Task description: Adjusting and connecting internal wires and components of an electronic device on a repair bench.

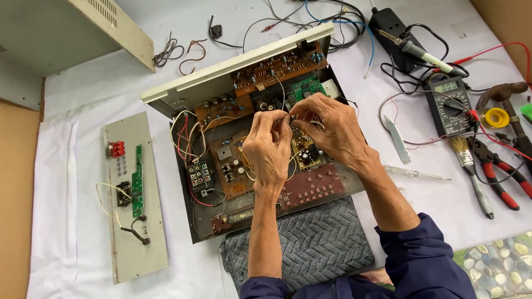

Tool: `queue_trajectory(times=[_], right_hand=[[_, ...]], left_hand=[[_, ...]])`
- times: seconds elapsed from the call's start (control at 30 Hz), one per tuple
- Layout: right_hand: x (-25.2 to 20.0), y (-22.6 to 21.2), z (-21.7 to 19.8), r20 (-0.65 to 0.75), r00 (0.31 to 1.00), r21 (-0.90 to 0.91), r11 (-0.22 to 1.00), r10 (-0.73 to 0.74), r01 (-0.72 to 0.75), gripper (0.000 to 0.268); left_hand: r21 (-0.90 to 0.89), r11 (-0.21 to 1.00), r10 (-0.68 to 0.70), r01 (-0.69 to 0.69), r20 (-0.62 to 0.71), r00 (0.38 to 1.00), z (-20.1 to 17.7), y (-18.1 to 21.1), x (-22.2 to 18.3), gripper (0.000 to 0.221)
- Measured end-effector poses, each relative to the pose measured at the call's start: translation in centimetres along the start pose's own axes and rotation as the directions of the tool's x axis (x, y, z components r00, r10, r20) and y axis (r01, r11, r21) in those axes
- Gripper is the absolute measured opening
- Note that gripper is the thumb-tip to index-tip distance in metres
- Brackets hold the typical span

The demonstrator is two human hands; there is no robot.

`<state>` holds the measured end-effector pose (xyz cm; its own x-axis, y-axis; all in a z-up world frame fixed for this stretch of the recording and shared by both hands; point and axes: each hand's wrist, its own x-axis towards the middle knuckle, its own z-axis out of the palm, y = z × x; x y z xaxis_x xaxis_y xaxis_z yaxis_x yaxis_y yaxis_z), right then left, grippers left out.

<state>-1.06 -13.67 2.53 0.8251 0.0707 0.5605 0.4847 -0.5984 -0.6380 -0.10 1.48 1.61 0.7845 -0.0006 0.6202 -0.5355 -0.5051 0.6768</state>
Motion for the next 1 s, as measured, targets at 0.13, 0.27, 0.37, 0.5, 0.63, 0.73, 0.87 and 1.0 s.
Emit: queue_trajectory(times=[0.13,0.27,0.37,0.5,0.63,0.73,0.87,1.0], right_hand=[[-0.28,0.40,0.43,-0.015,0.999,-0.013,0.999,-0.042,0.042,0.020],[-0.21,0.50,0.79,-0.028,0.999,-0.051,0.998,-0.043,0.041,0.017],[-0.36,0.52,0.84,-0.056,0.997,-0.061,0.997,-0.048,0.045,0.015],[-0.31,0.00,0.55,-0.066,0.996,-0.058,0.997,-0.060,0.056,0.012],[-0.30,0.25,0.56,-0.081,0.995,-0.039,0.998,-0.052,0.049,0.010],[-0.45,0.37,0.65,-0.084,0.996,-0.030,0.999,-0.043,0.040,0.008],[-0.36,0.03,0.50,-0.063,0.996,-0.067,0.996,-0.065,0.061,0.004],[-0.16,-0.17,0.37,-0.040,0.997,-0.050,0.997,-0.061,0.059,0.004]], left_hand=[[0.001,1.000,0.000,0.000,-0.011,1.000,0.07,-0.15,-0.14,0.008],[0.000,1.000,-0.011,0.011,-0.017,1.000,-0.10,0.08,-0.03,0.009],[-0.010,1.000,-0.010,0.010,-0.023,1.000,-0.07,0.11,-0.05,0.008],[-0.046,0.999,-0.020,0.019,-0.025,0.999,-0.05,-0.18,-0.07,0.008],[-0.059,0.998,-0.028,0.027,-0.017,0.999,-0.07,-0.23,-0.01,0.007],[-0.060,0.998,-0.037,0.037,-0.010,0.999,0.01,-0.26,-0.21,0.006],[-0.069,0.997,-0.037,0.037,-0.004,0.999,-0.15,-0.23,-0.15,0.005],[-0.074,0.997,-0.023,0.023,0.004,1.000,-0.30,-0.37,-0.05,0.005]])
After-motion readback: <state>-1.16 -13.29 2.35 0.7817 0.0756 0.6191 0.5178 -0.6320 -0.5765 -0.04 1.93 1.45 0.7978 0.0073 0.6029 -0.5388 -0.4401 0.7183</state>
